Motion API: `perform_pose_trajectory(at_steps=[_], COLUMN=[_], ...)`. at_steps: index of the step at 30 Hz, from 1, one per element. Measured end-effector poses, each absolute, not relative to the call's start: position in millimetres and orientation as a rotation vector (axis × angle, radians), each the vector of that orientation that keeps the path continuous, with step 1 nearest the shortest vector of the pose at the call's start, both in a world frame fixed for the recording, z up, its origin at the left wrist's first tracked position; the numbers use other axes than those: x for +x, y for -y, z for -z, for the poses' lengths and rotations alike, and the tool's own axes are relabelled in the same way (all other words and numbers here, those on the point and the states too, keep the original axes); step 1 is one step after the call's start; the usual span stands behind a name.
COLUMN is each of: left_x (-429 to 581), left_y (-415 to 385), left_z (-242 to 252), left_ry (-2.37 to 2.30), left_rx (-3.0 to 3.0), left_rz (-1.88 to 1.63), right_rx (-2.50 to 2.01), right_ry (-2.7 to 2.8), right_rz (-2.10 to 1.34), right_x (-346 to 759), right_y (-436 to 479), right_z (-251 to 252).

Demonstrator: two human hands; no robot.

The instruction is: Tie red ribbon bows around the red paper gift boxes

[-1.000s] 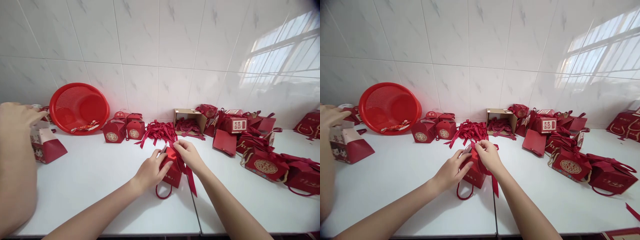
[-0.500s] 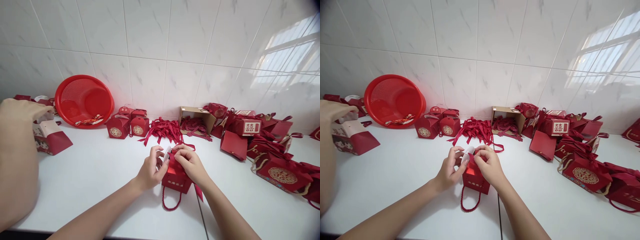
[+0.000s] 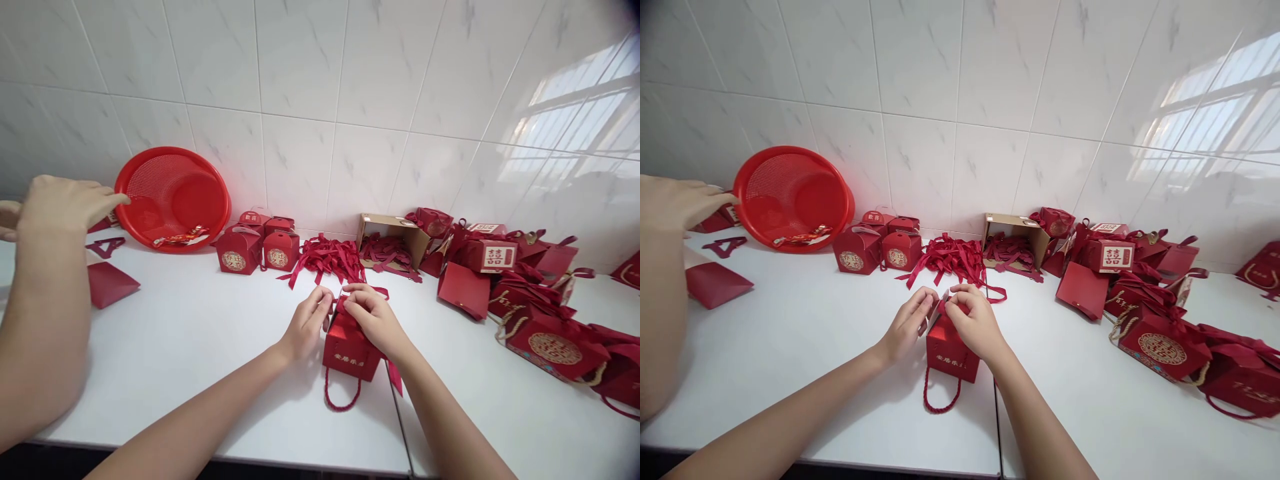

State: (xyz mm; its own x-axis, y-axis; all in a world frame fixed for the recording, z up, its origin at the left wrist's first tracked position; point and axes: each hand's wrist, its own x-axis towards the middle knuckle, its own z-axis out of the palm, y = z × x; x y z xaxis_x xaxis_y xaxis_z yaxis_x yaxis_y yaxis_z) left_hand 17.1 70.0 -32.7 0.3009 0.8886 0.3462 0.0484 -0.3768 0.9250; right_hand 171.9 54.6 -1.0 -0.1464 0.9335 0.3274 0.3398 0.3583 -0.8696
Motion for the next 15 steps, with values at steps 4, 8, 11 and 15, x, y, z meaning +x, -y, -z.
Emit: perform_pose_trajectory(at_steps=[4, 8, 11, 15], left_x=[19, 20, 16, -12], left_y=[-72, -73, -81, -101], left_z=[31, 29, 30, 31], left_ry=[-0.817, -0.992, -1.235, -1.515], left_rx=[1.678, 1.759, 1.851, 1.901], left_rz=[-1.193, -1.200, -1.125, -1.006], right_rx=[-1.164, -1.149, -1.144, -1.181], right_ry=[1.704, 1.646, 1.614, 1.580], right_rz=[-0.736, -0.682, -0.552, -0.338], right_x=[170, 172, 180, 205], right_y=[-54, -56, -55, -45], right_z=[2, 5, 4, -2])
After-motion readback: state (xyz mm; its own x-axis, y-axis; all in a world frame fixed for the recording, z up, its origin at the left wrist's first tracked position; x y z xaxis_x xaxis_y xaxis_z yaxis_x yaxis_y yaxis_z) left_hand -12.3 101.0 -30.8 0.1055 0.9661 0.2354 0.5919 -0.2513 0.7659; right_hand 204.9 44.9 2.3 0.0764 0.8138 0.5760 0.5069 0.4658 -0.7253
